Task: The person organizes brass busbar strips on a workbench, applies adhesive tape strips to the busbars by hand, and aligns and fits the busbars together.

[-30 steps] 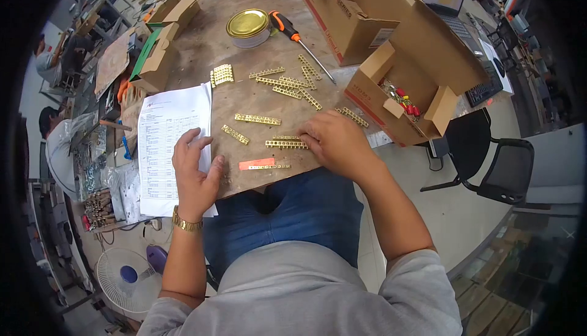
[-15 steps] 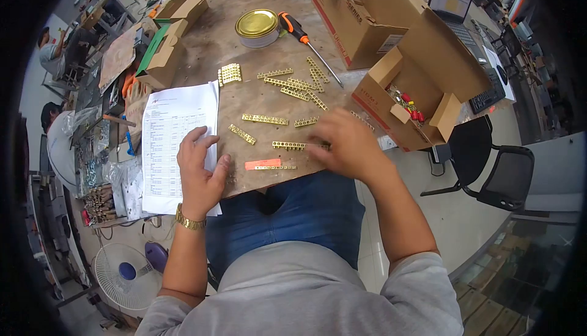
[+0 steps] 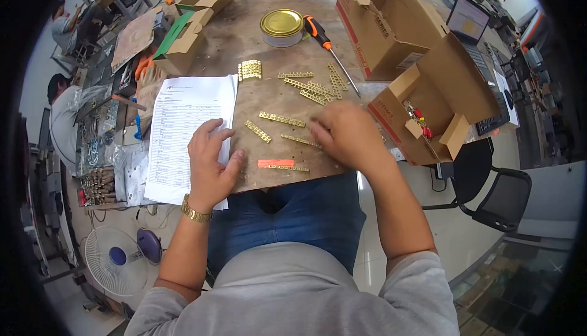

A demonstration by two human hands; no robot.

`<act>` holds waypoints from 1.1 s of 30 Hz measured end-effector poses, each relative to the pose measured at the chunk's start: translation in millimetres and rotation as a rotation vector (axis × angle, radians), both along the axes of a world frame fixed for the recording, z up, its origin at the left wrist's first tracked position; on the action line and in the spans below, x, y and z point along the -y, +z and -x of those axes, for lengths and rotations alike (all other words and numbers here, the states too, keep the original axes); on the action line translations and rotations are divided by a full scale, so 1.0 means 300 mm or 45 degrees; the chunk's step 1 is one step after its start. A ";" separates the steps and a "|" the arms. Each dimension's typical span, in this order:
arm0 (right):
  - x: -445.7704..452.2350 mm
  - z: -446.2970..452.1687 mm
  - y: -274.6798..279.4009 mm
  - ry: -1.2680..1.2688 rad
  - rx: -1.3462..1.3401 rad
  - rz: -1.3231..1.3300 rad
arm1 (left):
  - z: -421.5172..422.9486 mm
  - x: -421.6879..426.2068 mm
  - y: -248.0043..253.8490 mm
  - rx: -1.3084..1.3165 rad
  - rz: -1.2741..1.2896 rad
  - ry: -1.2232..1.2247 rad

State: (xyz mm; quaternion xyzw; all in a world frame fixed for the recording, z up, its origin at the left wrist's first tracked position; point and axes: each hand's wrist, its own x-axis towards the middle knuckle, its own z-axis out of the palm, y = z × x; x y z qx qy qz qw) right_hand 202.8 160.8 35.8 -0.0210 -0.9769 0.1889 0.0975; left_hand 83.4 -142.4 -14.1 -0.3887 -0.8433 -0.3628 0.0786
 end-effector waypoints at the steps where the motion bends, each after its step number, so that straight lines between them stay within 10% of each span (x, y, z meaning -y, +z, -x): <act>1: -0.008 0.040 0.008 -0.060 -0.046 -0.016 | 0.001 0.000 0.000 -0.002 0.003 0.007; 13: -0.066 0.381 0.005 -0.143 0.382 -0.272 | 0.001 0.002 -0.002 -0.017 0.032 0.020; 19: -0.057 0.219 0.052 -0.036 -0.158 0.010 | 0.001 0.003 0.001 0.001 0.017 -0.005; 33: 0.055 0.004 -0.001 0.124 0.197 -0.106 | 0.004 -0.002 -0.002 -0.019 0.022 -0.005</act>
